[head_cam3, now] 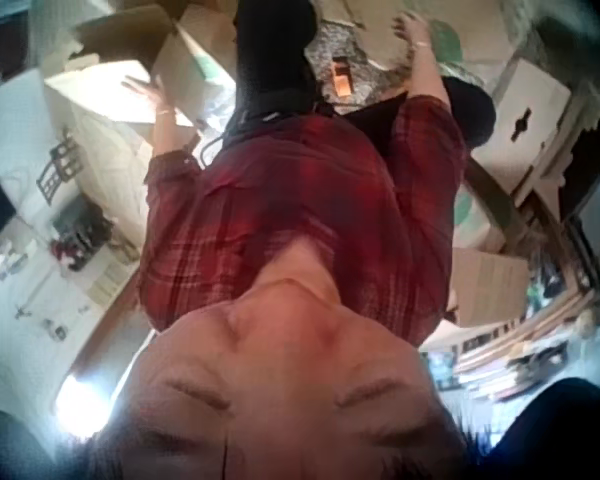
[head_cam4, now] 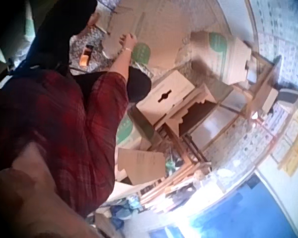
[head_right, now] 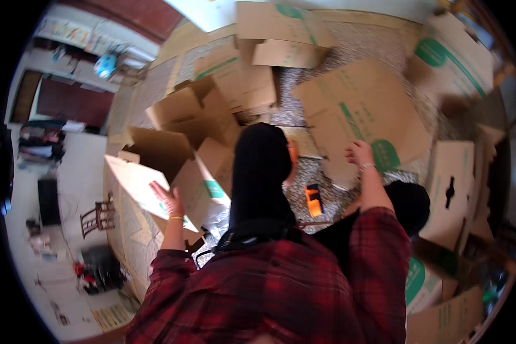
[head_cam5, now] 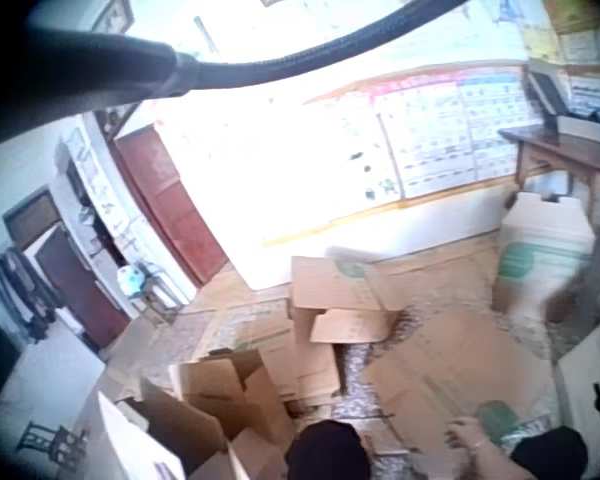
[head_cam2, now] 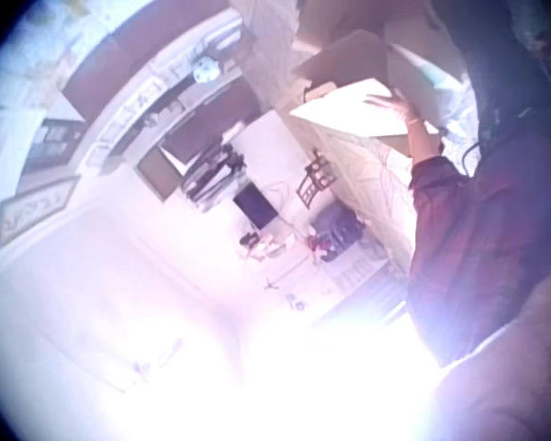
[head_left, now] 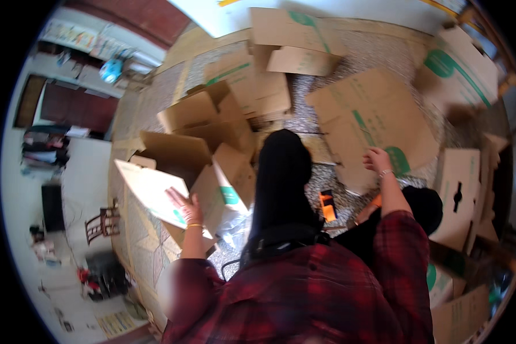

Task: The person sits on the floor and assembles flat-packed cardboard boxes. They fold the flaps to form the box shape and use yellow tape to secure the seams. The person handles multiple boxes, stacking the finished ones aside.

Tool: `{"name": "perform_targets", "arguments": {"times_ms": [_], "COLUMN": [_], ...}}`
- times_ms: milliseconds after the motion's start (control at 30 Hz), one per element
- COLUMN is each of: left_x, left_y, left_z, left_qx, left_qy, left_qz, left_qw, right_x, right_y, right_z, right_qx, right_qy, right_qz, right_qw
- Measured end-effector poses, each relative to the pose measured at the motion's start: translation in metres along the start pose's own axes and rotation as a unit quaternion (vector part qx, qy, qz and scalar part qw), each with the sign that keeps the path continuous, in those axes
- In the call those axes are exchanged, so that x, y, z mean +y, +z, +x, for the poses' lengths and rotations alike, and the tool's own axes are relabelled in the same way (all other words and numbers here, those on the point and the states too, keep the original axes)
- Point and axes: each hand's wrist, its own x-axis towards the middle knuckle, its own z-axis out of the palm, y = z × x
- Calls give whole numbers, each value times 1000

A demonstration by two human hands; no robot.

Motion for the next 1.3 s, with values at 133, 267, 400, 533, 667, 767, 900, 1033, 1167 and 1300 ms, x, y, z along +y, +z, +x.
{"name": "perform_targets", "arguments": {"times_ms": [133,267,400,533,667,767,900,1033,1167,1300], "left_x": [27,33,39,71,161,218,274,279,278,276], "left_y": [-20,-20,-24,-43,-60,-71,-41,13,63,78], "left_z": [-6,-20,-16,8,56,65,64,61,64,72], "left_qx": [-86,-57,-29,-6,70,56,-117,-369,-450,-446], "left_qy": [17,9,-24,-16,200,260,209,132,44,15], "left_qz": [40,29,-10,-2,-20,-90,-300,-429,-475,-501], "left_qw": [995,998,999,1000,977,960,923,814,755,741], "right_x": [6,20,52,138,210,167,202,238,188,185], "right_y": [-13,-16,-4,-18,-22,4,-23,-35,-26,-33], "right_z": [6,13,33,86,105,75,95,114,82,77], "right_qx": [59,161,195,218,267,305,318,314,300,298], "right_qy": [37,70,117,130,170,232,241,264,247,240], "right_qz": [0,37,107,51,0,132,158,169,218,274], "right_qw": [998,984,968,966,949,914,903,896,895,882]}}
